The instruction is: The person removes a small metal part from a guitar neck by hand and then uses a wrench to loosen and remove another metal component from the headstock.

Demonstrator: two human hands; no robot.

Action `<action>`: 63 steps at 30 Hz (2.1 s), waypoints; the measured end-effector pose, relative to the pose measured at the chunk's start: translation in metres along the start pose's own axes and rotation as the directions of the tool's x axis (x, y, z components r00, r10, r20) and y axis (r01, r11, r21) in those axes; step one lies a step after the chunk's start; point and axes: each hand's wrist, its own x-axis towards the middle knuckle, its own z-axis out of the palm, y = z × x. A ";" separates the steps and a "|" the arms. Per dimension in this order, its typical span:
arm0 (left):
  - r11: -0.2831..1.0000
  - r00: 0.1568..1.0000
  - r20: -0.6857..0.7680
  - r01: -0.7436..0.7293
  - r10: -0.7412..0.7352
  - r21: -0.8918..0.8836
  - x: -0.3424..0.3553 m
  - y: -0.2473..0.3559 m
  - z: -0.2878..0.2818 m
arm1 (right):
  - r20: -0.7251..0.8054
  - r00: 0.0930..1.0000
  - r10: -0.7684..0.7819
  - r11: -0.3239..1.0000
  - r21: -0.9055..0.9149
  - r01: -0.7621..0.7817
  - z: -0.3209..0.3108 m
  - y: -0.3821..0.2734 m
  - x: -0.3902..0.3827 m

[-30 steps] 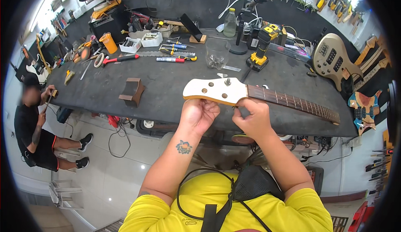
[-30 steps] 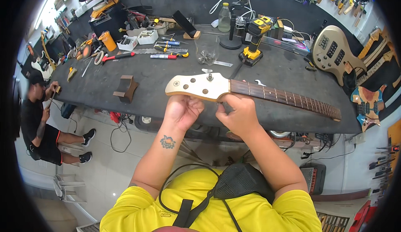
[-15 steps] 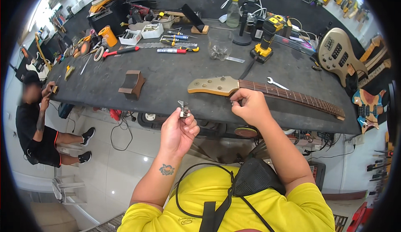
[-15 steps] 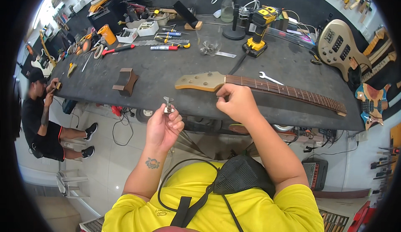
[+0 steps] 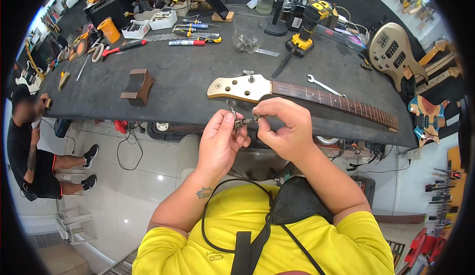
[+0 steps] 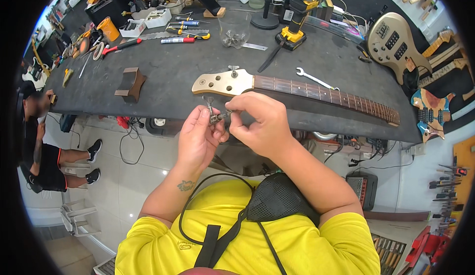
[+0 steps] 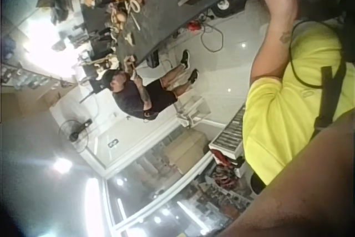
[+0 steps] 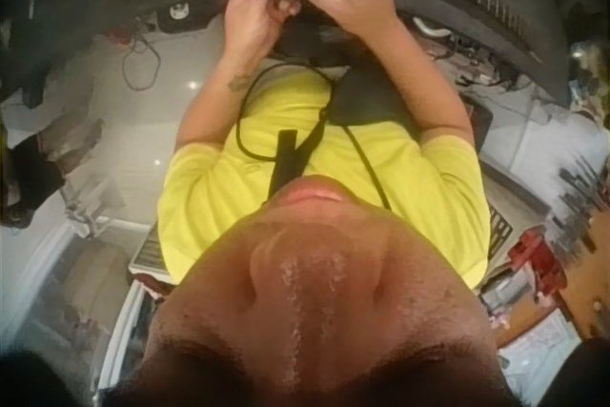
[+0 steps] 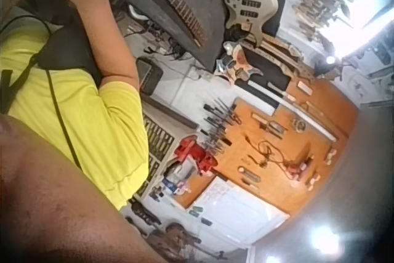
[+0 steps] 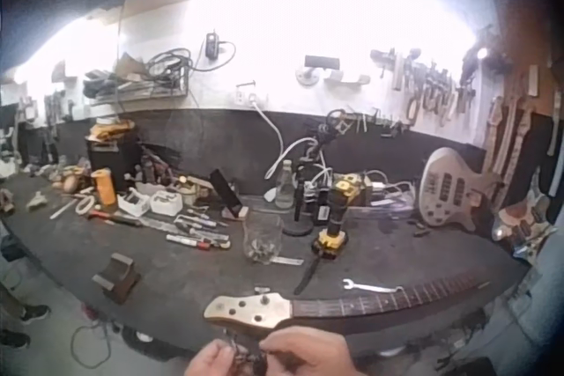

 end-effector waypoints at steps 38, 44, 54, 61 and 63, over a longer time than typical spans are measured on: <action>0.656 0.905 0.263 -0.425 0.335 0.624 -0.018 0.015 -0.002 | 0.292 0.954 0.072 0.989 0.107 -0.107 0.009 0.008 -0.026; 0.054 0.625 0.595 -0.711 0.505 0.701 -0.008 0.024 -0.007 | 0.587 0.646 0.488 0.231 0.627 -0.744 0.018 -0.003 -0.032; 0.120 0.618 0.612 -0.745 0.494 0.656 -0.007 0.025 0.005 | 0.264 0.940 0.217 0.931 0.234 -0.280 0.016 0.000 -0.032; 0.292 0.729 0.462 -0.648 0.505 0.704 -0.003 0.018 -0.011 | 0.620 0.642 0.452 0.232 0.613 -0.755 0.014 0.000 -0.023; 0.516 0.848 0.302 -0.510 0.435 0.689 -0.007 0.015 -0.009 | 0.245 0.953 0.180 0.966 0.138 -0.218 0.016 -0.007 -0.020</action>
